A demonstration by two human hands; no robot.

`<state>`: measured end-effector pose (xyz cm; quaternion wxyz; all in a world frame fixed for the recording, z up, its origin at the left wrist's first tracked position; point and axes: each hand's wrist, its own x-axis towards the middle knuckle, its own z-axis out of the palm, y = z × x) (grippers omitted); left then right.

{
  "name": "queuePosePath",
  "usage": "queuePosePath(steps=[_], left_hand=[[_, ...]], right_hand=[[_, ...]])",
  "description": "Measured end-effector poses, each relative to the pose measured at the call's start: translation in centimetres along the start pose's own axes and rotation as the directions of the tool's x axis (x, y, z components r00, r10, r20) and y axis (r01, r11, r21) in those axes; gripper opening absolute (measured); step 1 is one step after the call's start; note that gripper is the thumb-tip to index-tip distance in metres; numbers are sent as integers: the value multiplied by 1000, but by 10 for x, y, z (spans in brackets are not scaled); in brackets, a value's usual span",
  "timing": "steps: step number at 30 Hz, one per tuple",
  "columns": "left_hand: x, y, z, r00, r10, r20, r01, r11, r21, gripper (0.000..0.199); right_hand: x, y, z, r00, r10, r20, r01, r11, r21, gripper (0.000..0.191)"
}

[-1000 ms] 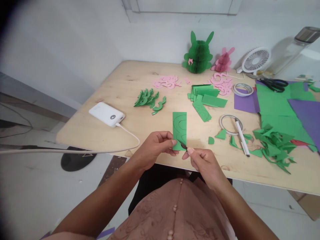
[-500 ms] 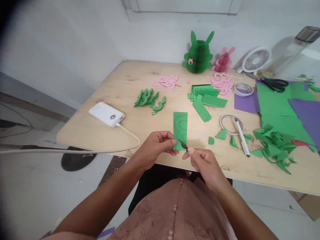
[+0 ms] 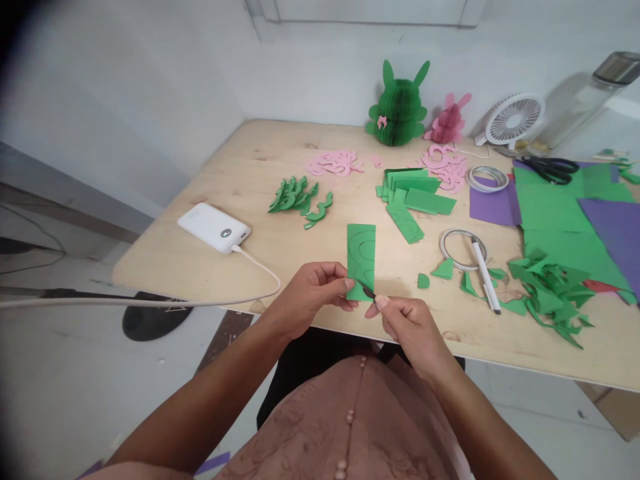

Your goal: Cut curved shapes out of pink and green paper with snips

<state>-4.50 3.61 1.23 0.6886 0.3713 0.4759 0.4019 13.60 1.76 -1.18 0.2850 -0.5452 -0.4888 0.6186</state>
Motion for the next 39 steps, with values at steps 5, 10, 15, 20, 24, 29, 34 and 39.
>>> queuePosePath(steps=[5, 10, 15, 20, 24, 29, 34, 39], left_hand=[[-1, 1, 0, 1000, 0, -5, 0, 1000, -4, 14], [-1, 1, 0, 1000, 4, 3, -4, 1000, -4, 13], [0, -1, 0, 1000, 8, 0, -8, 1000, -14, 15], [1, -1, 0, 1000, 13, 16, -13, 1000, -13, 15], [1, -1, 0, 1000, 17, 4, -17, 1000, -15, 17], [1, -2, 1, 1000, 12, -6, -12, 1000, -28, 17], [1, -2, 1, 1000, 16, -6, -16, 999, -39, 17], [1, -2, 1, 1000, -1, -26, -1, 997, -76, 18]], right_hand=[[-1, -1, 1, 1000, -11, -18, 11, 1000, -6, 47], [-1, 1, 1, 1000, -12, -20, 11, 1000, -18, 47], [-1, 3, 2, 999, -24, -35, 24, 1000, 6, 47], [-1, 7, 3, 997, -38, -62, 38, 999, 9, 46], [-1, 8, 3, 997, -42, -66, 43, 999, 10, 46], [-2, 7, 4, 998, -48, -50, 49, 999, 16, 46], [-3, 6, 4, 998, -41, -54, 43, 999, 30, 47], [-3, 4, 2, 998, -47, -36, 49, 998, 34, 48]])
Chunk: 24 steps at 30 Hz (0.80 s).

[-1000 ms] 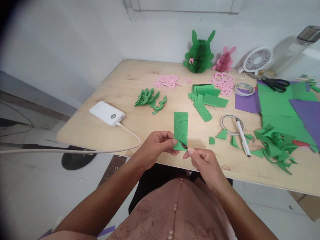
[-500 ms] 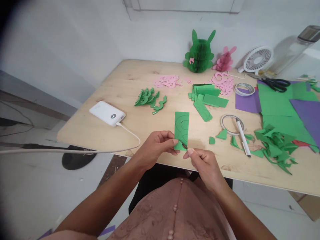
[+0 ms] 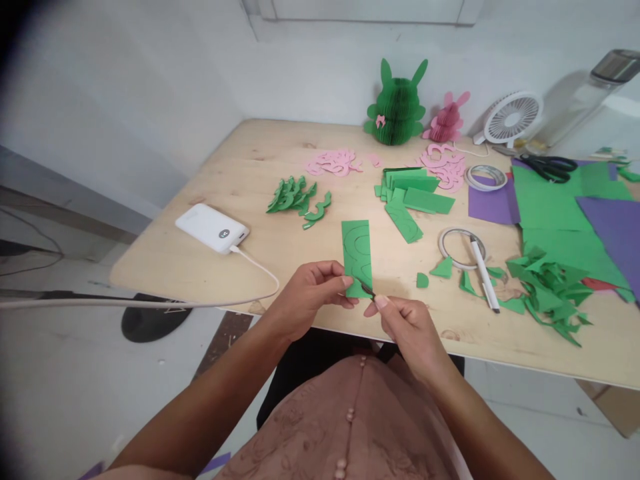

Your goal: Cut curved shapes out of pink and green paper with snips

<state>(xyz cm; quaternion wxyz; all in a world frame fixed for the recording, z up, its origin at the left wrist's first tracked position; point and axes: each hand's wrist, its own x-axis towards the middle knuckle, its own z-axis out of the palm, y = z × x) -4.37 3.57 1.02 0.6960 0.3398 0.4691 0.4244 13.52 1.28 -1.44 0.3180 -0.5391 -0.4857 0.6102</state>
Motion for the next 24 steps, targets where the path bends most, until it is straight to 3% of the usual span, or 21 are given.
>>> queuePosePath(steps=[10, 19, 24], left_hand=[[1, -5, -4, 999, -11, -50, 7, 997, -72, 23], [-2, -12, 1, 999, -20, -35, 15, 990, -141, 24], [-4, -21, 6, 999, -33, 13, 35, 989, -146, 25]], right_hand=[[-5, 1, -7, 999, 18, 47, -20, 998, 62, 45], [-2, -3, -9, 971, 49, -235, -4, 982, 189, 37], [8, -7, 3, 966, -4, -258, 42, 989, 141, 31]])
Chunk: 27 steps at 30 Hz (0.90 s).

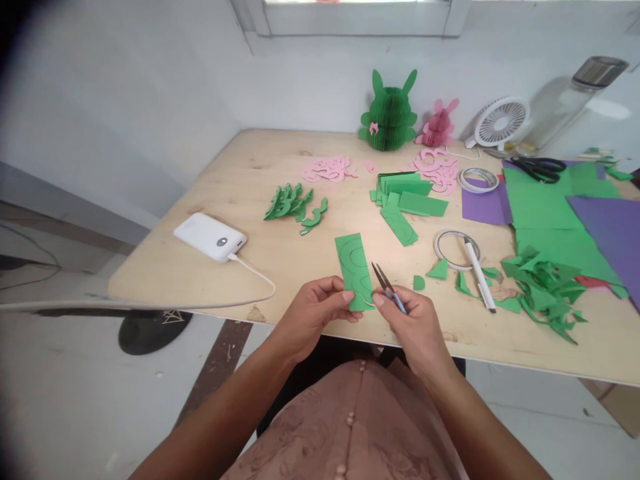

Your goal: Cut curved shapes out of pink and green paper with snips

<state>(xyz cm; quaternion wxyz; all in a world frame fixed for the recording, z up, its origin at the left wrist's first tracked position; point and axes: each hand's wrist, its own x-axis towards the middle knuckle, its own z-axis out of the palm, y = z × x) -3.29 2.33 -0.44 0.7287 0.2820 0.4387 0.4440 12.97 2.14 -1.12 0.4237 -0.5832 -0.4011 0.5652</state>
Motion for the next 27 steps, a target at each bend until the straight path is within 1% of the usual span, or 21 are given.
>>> queuePosePath(steps=[3, 6, 9, 12, 15, 17, 20, 24, 27], left_hand=[[-1, -4, -1, 1000, -2, -6, 3, 1000, 22, 26], [-1, -3, -4, 1000, 4, 11, -5, 998, 69, 25], [-1, 4, -8, 999, 38, 31, -41, 996, 83, 26], [1, 12, -10, 996, 92, 23, -93, 992, 91, 31], [3, 17, -10, 993, 121, 2, -121, 987, 108, 29], [5, 18, -8, 992, 121, -19, -119, 988, 104, 26], [5, 15, -4, 993, 107, -40, -106, 994, 41, 23], [5, 11, 1, 993, 98, -64, -103, 992, -74, 22], [5, 9, 3, 990, 100, -104, -114, 984, -138, 19]], right_hand=[[3, 2, 2, 999, -25, 26, 27, 998, -61, 28], [6, 3, -3, 997, -56, 58, 64, 988, -139, 24], [8, -1, -10, 989, -50, 141, 81, 970, -228, 21], [8, -7, -14, 974, -35, 223, 104, 946, -306, 21], [9, -11, -16, 962, -19, 272, 115, 933, -340, 21], [9, -11, -15, 958, -10, 285, 111, 933, -341, 20], [8, -8, -13, 958, -9, 286, 105, 940, -323, 20], [3, -2, -8, 973, -1, 231, 74, 949, -307, 20], [-2, 4, -2, 976, -14, 219, 77, 955, -285, 19]])
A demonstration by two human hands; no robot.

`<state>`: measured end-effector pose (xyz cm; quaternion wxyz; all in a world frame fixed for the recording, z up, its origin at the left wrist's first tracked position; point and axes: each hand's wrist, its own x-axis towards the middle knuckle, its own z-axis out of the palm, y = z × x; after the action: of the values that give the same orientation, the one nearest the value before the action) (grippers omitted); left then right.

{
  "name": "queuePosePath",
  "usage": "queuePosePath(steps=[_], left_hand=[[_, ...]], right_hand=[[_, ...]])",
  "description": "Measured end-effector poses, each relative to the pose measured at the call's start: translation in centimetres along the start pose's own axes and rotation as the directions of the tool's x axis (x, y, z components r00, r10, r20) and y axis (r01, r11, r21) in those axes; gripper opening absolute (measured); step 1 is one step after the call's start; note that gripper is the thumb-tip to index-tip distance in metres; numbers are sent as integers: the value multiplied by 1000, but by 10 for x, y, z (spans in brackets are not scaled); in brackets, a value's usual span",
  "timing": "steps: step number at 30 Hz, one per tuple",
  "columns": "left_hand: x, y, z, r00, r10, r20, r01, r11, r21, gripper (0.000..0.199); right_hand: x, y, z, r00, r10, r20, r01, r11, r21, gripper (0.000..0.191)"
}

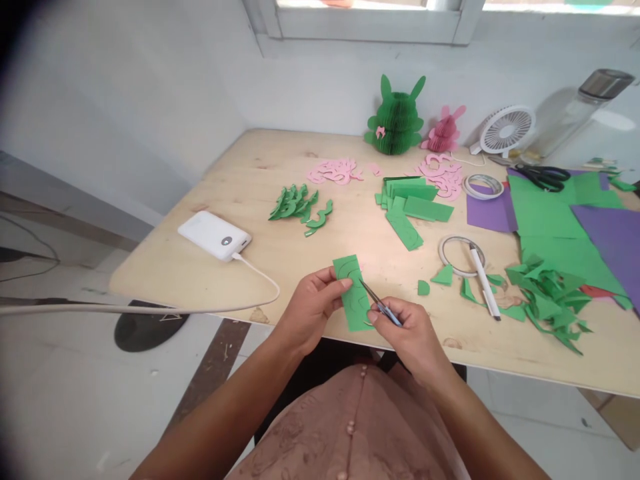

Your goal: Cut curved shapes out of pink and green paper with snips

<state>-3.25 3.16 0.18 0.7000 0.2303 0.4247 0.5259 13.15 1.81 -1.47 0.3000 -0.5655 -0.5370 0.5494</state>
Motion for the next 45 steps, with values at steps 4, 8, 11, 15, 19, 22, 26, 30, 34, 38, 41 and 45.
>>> queuePosePath(steps=[4, 8, 11, 15, 19, 22, 26, 30, 34, 38, 41, 45], left_hand=[[0, -3, 1, 999, -8, -44, 5, 998, -59, 21], [-1, -4, -3, 998, 6, -57, -5, 1000, 23, 20], [-1, -6, -6, 1000, -21, 7, 20, 990, 136, 18], [-2, -8, -8, 994, -63, 90, 43, 976, 215, 20], [-2, -8, -8, 990, -86, 109, 54, 962, 267, 21], [-1, -8, -8, 991, -95, 99, 64, 958, 278, 21], [0, -8, -10, 986, -120, 113, 80, 947, 310, 20], [3, -6, -12, 978, -136, 159, 74, 935, 347, 18], [0, -4, -12, 994, -56, 98, 23, 952, 305, 20], [-10, -9, -18, 991, 99, -88, -75, 965, 250, 30], [-20, -16, -23, 979, 118, -167, -91, 982, 166, 41], [-30, -27, -24, 981, 89, -171, -86, 996, 22, 50]], right_hand=[[-3, 4, 6, 999, -19, -29, 20, 999, 29, 23], [0, 0, 2, 981, 10, -194, 14, 993, 120, 29], [5, -6, -2, 973, 25, -228, 16, 984, 177, 30], [11, -10, -2, 972, 10, -236, 35, 982, 187, 31], [15, -7, 3, 962, 23, -273, 30, 982, 187, 28], [16, -6, 5, 956, 39, -290, 24, 977, 210, 24], [16, -4, 4, 961, 45, -272, 15, 977, 214, 24], [18, -2, 4, 963, 56, -264, -6, 983, 185, 23], [20, -3, 7, 930, 74, -359, 27, 963, 268, 22], [21, -8, 12, 900, 103, -423, 97, 900, 425, 25], [23, -13, 16, 902, 103, -420, 142, 847, 512, 28], [24, -22, 23, 910, 102, -401, 196, 747, 636, 33]])
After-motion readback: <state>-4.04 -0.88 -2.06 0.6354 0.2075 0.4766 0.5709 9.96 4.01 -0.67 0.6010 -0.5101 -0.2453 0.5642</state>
